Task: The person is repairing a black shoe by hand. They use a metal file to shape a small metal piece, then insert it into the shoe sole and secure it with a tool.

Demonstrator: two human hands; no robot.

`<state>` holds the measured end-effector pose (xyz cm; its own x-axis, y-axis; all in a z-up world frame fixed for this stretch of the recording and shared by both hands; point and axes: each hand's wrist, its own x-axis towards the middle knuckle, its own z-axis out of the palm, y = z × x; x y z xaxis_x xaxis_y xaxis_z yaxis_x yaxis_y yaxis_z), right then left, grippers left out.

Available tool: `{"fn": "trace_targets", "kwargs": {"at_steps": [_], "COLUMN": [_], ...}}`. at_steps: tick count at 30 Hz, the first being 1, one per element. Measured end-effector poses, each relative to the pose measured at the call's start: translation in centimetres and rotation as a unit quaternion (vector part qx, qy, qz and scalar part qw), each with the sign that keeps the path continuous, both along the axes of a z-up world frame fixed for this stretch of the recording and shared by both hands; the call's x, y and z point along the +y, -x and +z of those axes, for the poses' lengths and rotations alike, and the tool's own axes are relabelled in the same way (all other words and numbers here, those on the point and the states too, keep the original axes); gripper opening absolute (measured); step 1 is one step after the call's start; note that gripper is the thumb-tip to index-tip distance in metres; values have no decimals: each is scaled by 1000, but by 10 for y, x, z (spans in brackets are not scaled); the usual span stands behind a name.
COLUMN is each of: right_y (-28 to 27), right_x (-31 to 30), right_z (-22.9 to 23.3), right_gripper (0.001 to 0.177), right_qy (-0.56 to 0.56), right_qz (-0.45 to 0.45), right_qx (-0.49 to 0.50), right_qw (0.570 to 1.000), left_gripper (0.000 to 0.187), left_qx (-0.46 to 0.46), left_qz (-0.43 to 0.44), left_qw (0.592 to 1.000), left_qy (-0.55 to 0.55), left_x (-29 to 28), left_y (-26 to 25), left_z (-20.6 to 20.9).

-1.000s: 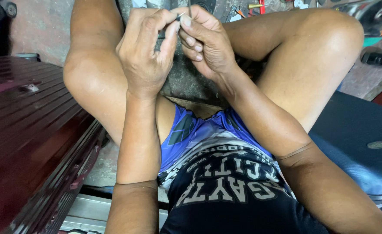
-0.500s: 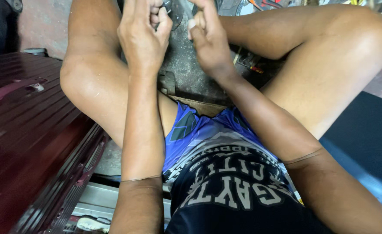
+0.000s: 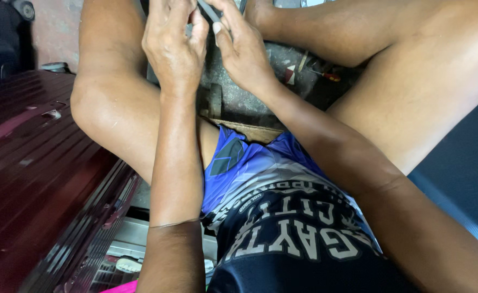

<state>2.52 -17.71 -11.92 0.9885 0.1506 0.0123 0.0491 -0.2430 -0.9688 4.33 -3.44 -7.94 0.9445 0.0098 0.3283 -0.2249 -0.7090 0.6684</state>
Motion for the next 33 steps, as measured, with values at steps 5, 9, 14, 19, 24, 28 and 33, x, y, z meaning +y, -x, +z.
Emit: {"fn": "trace_targets", "kwargs": {"at_steps": [5,9,14,19,24,28,33], "right_y": [3,7,0,12,2,-2,11], "right_x": [2,5,8,1,-6,1,-9], "right_z": [-8,-15,-24,-16,-10,-10,9], "right_gripper": [40,37,34,34,36,32,37], "right_qy": [-7,1,-1,-25,-22,37,-54], "right_qz": [-13,-24,-28,-14,4,4,-5], "right_qx": [15,4,-12,1,-20,15,-14], "right_qw": [1000,1000,1000,1000,1000,999,998], "left_gripper": [21,21,21,20,21,24,23], "left_qx": [-13,-16,-30,-39,-63,-50,-56], "left_qz": [-9,-30,-38,-24,-40,-35,-33], "left_qw": [1000,998,997,998,997,997,997], "left_qy": [-27,-51,-60,-53,-34,-53,-49], "left_x": [0,2,7,5,0,1,0], "left_y": [-1,-2,-6,-3,-7,1,-4], "left_z": [0,-4,-10,-14,-13,-13,-9]}}
